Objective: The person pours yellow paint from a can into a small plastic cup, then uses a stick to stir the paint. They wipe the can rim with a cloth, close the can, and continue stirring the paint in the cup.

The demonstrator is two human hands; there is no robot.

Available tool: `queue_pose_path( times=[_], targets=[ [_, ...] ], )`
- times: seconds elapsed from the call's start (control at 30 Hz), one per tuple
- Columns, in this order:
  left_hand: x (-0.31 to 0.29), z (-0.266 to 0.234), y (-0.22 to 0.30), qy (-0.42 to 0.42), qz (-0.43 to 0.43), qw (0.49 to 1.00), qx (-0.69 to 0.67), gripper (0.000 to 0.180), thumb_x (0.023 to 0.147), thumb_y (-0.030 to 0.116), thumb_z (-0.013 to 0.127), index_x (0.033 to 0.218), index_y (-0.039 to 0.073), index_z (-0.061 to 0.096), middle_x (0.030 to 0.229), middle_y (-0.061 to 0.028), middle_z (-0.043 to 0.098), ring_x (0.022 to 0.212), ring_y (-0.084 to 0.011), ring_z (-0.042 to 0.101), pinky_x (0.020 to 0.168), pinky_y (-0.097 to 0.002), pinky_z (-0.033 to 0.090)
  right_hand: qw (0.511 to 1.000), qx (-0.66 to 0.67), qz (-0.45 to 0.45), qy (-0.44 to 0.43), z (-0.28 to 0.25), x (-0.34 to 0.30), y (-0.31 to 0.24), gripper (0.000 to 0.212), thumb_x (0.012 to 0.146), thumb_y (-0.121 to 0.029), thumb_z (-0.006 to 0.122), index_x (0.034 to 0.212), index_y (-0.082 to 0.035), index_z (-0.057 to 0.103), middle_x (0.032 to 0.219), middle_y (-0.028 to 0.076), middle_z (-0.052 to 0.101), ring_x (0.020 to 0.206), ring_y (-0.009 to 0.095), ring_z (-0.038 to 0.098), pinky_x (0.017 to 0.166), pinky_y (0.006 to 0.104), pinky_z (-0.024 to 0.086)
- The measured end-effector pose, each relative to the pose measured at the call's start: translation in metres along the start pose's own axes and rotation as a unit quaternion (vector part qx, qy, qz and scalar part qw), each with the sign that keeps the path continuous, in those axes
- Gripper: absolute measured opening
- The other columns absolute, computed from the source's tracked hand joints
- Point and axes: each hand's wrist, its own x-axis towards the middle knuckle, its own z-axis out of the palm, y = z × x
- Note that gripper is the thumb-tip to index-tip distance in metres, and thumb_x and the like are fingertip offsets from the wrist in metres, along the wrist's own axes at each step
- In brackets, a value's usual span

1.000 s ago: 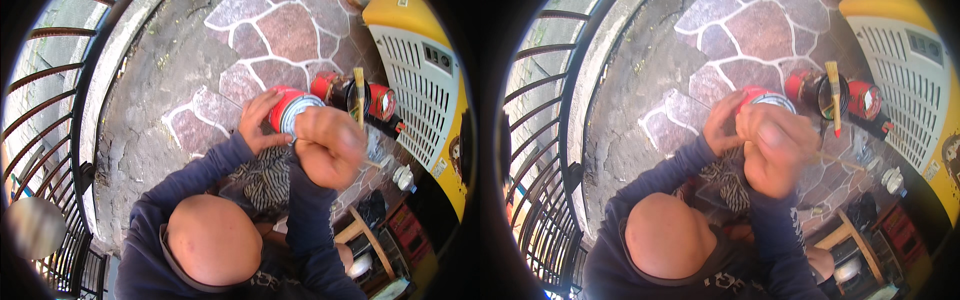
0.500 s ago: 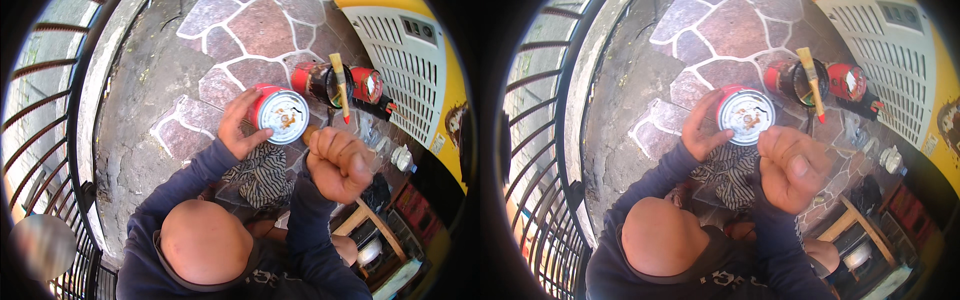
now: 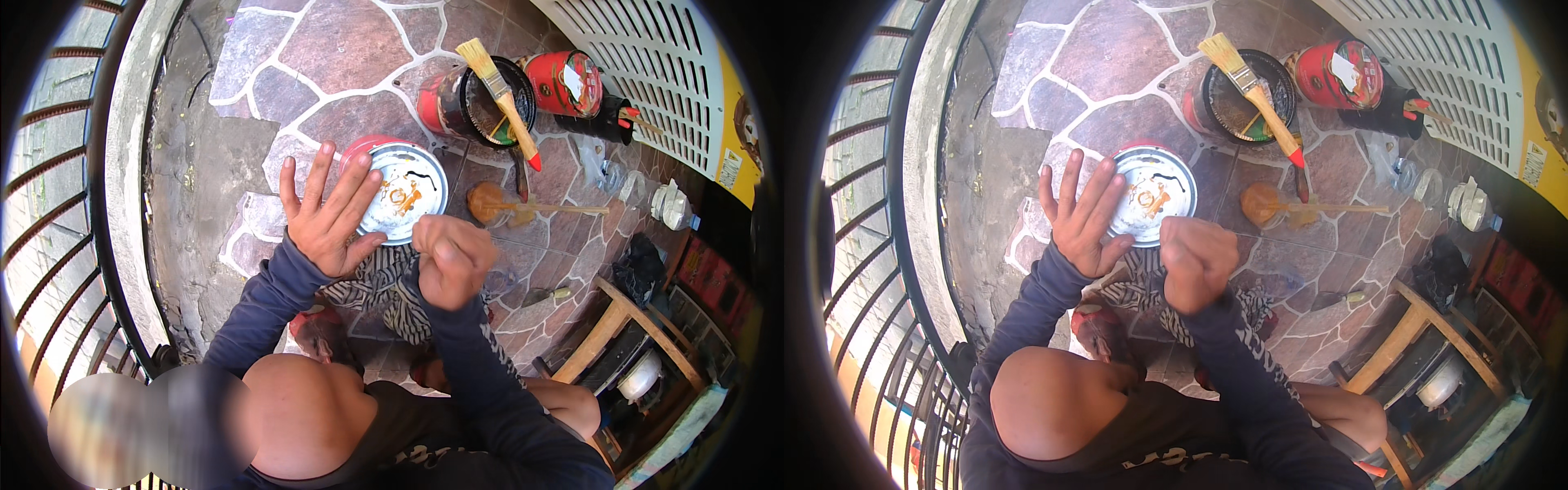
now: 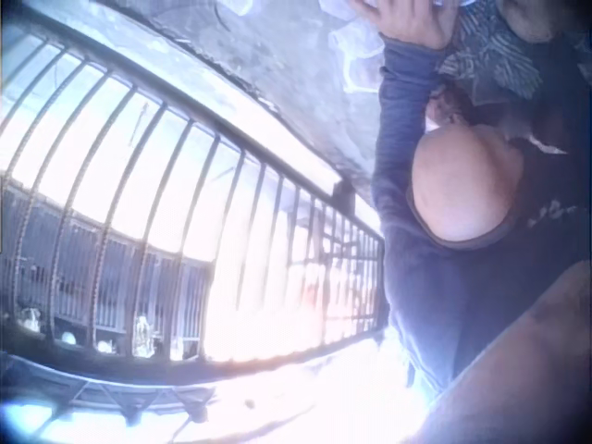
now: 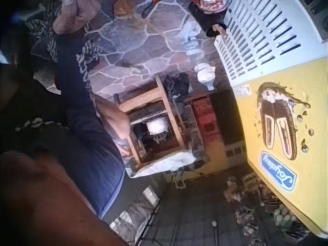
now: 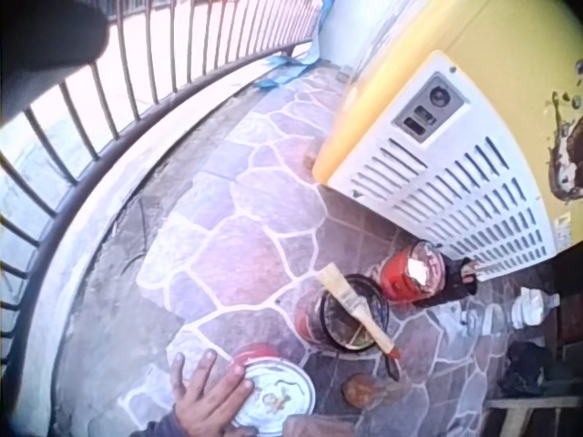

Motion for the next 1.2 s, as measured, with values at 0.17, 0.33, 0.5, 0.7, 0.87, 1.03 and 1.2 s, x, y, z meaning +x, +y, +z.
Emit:
queue_pose_path(
  times=[0.17,0.33,0.5,0.7,0.87,1.03,1.2],
  targets=[
    [0.005,0.011,-0.011,0.043,0.027,0.997,-0.059,0.059,0.098,0.054,0.045,0.138,0.013,0.06,0.146,-0.0101,0.056,0.138,-0.0378,0.046,0.116,-0.0512,0.015,0.987,0.156,0.026,-0.02,-0.021,0.024,-0.01,0.005,0.078,0.001,0.062,0.079,-0.002,0.059,0.079,0.011,0.066,0.065,0.029,0.066,0.063,0.041,0.055],
    [0.008,0.012,-0.033,0.03,0.066,0.993,-0.094,0.055,0.1,0.047,0.043,0.137,0.012,0.06,0.145,-0.0123,0.057,0.136,-0.0388,0.048,0.114,-0.0507,0.017,0.981,-0.192,-0.011,-0.037,-0.016,0.033,0.007,0.018,0.07,0.012,0.072,0.085,0.002,0.07,0.078,0.01,0.068,0.072,0.028,0.069,0.068,0.0377,0.056],
    [0.011,0.01,-0.034,0.026,0.078,0.991,-0.108,0.057,0.099,0.047,0.04,0.136,0.009,0.06,0.145,-0.0136,0.056,0.134,-0.0379,0.05,0.111,-0.051,0.021,0.996,-0.081,-0.016,-0.032,-0.003,0.044,0.01,0.013,0.075,0.012,0.065,0.083,0.002,0.066,0.077,0.013,0.066,0.066,0.028,0.064,0.061,0.0379,0.052],
    [0.017,0.003,-0.039,-0.013,0.092,0.986,-0.136,0.055,0.1,0.045,0.039,0.136,0.009,0.06,0.145,-0.0132,0.056,0.135,-0.0375,0.049,0.109,-0.0509,0.024,0.981,0.193,0.02,-0.028,-0.017,0.051,0.001,0.018,0.084,-0.015,0.061,0.071,-0.004,0.056,0.067,0.01,0.057,0.054,0.024,0.056,0.052,0.0374,0.048],
    [0.028,-0.012,-0.048,-0.101,0.126,0.969,-0.185,0.056,0.102,0.044,0.035,0.135,0.004,0.058,0.143,-0.0181,0.056,0.137,-0.0427,0.047,0.112,-0.0546,0.021,0.987,0.084,0.136,-0.024,-0.01,0.047,0.02,0.018,0.085,-0.012,0.06,0.072,0.0,0.059,0.067,0.012,0.06,0.058,0.025,0.062,0.056,0.0356,0.052],
    [0.033,-0.021,-0.06,-0.144,0.144,0.961,-0.186,0.059,0.104,0.044,0.034,0.146,0.006,0.049,0.153,-0.0171,0.046,0.148,-0.0386,0.033,0.12,-0.0542,0.011,0.998,0.026,-0.05,-0.026,-0.03,0.035,-0.001,0.015,0.075,0.007,0.064,0.089,0.002,0.064,0.073,0.012,0.064,0.063,0.028,0.066,0.055,0.0374,0.052],
    [-0.012,0.006,-0.019,0.078,-0.112,0.936,-0.324,0.073,0.101,0.048,0.048,0.151,-0.004,0.035,0.155,-0.0284,0.038,0.148,-0.0426,0.031,0.12,-0.0524,0.019,0.996,0.018,-0.087,0.012,-0.029,0.01,-0.003,0.009,0.072,0.004,0.066,0.081,0.002,0.064,0.07,0.01,0.063,0.062,0.029,0.065,0.057,0.0348,0.051]
  ],
)
